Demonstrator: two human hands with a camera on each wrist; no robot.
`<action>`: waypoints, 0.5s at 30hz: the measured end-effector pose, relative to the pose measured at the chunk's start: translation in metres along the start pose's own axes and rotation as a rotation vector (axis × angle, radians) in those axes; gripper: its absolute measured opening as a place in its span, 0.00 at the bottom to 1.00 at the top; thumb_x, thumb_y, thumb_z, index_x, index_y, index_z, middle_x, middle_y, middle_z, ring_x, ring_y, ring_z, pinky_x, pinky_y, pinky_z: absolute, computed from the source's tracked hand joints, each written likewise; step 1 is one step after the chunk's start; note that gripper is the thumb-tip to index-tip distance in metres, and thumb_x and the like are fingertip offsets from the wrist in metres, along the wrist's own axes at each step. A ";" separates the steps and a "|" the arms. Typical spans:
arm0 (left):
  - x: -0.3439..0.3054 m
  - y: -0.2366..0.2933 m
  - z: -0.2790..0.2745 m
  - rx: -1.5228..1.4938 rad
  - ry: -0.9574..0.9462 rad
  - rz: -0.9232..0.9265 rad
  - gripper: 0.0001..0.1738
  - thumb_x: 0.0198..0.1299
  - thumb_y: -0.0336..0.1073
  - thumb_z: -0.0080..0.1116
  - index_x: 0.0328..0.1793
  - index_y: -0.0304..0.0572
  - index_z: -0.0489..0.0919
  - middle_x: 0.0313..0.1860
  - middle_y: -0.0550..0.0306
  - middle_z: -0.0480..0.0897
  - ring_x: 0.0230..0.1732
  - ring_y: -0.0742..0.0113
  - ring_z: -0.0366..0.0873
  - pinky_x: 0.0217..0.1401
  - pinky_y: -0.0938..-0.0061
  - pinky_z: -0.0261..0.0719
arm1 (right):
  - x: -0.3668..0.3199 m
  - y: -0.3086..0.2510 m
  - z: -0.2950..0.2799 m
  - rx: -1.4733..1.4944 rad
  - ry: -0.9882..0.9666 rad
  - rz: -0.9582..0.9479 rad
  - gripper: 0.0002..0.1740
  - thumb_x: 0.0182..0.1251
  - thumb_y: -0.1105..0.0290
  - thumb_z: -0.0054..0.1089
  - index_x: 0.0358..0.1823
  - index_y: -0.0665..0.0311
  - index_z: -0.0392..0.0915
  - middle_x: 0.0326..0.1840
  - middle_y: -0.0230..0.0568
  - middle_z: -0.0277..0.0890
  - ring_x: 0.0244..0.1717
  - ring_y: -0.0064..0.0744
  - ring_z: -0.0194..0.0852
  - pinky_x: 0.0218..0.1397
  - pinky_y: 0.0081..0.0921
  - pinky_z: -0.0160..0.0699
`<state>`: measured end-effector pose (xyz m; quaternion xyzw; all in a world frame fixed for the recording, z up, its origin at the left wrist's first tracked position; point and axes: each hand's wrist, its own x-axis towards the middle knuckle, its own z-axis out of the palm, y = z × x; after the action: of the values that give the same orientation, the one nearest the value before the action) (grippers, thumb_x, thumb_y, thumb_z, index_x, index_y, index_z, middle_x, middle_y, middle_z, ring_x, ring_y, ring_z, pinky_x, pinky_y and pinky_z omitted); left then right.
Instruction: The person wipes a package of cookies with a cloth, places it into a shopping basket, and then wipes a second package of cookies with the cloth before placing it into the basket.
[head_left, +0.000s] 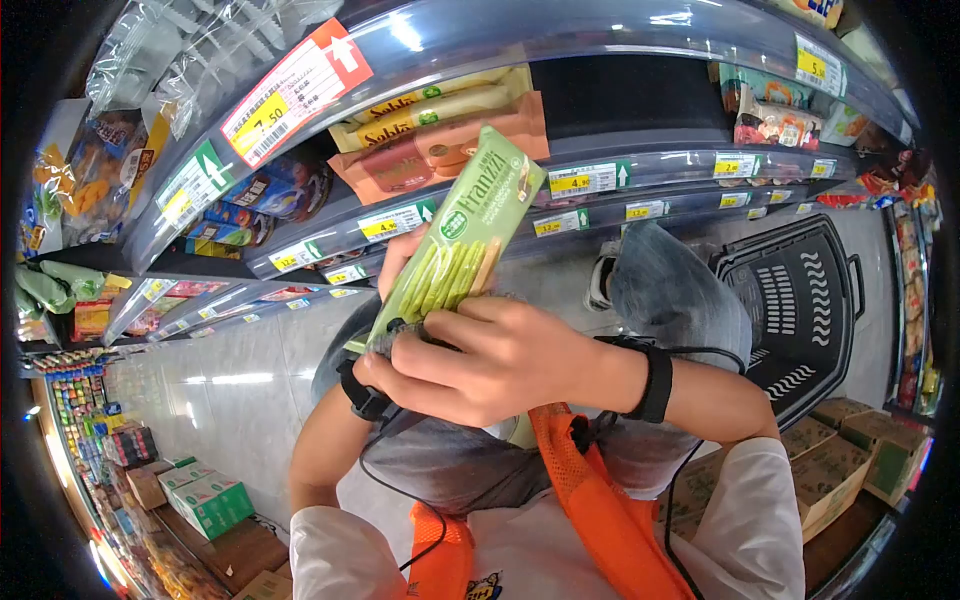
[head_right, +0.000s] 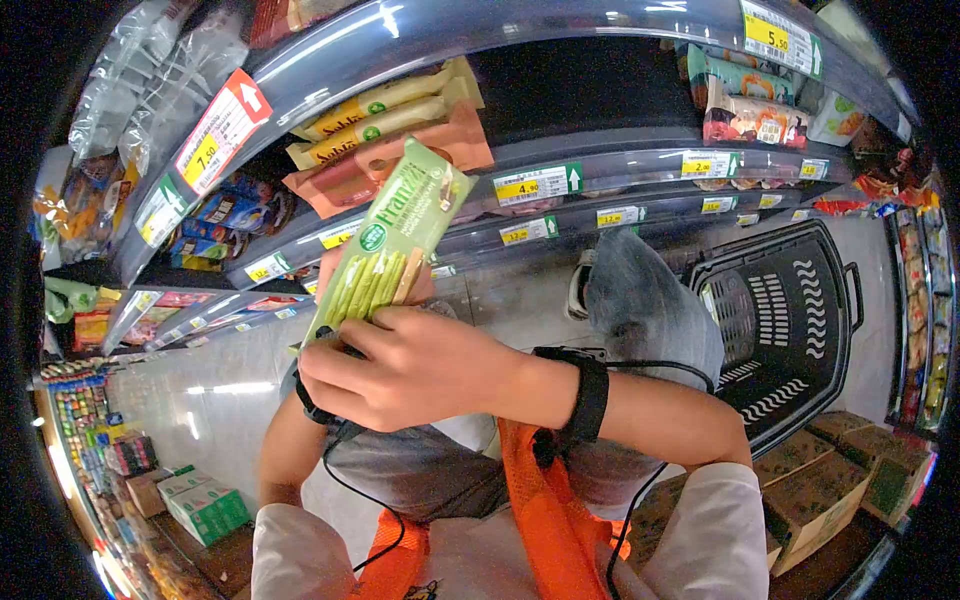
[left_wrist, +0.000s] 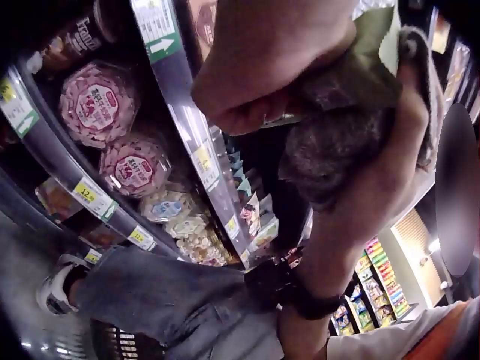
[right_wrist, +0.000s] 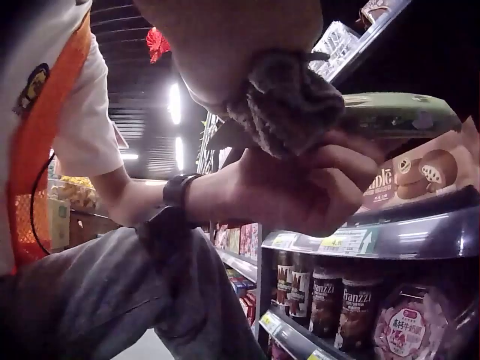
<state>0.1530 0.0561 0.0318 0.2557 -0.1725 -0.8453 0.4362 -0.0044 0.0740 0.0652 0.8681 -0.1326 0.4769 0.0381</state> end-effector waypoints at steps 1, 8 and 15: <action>0.002 0.002 -0.003 -0.201 -0.140 -0.096 0.24 0.74 0.53 0.43 0.56 0.41 0.78 0.42 0.56 0.83 0.42 0.66 0.80 0.49 0.72 0.80 | 0.000 0.001 -0.001 0.012 0.009 0.013 0.08 0.53 0.66 0.62 0.34 0.58 0.82 0.41 0.31 0.74 0.32 0.22 0.79 0.27 0.20 0.78; -0.003 -0.004 -0.012 -0.246 -0.112 0.174 0.28 0.72 0.52 0.44 0.65 0.38 0.74 0.55 0.47 0.81 0.54 0.57 0.80 0.58 0.61 0.78 | 0.001 0.057 -0.024 -0.130 -0.016 0.288 0.15 0.55 0.70 0.64 0.46 0.53 0.82 0.39 0.29 0.71 0.31 0.27 0.82 0.27 0.26 0.82; 0.003 -0.002 -0.006 -0.170 -0.169 0.130 0.25 0.72 0.50 0.43 0.61 0.38 0.75 0.53 0.49 0.81 0.54 0.55 0.79 0.54 0.61 0.77 | 0.002 0.078 -0.033 -0.169 -0.001 0.520 0.22 0.55 0.72 0.65 0.55 0.55 0.80 0.44 0.32 0.74 0.35 0.36 0.84 0.34 0.33 0.86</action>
<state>0.1535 0.0539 0.0254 0.1341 -0.1523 -0.8454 0.4940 -0.0514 0.0048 0.0804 0.7987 -0.3906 0.4576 -0.0132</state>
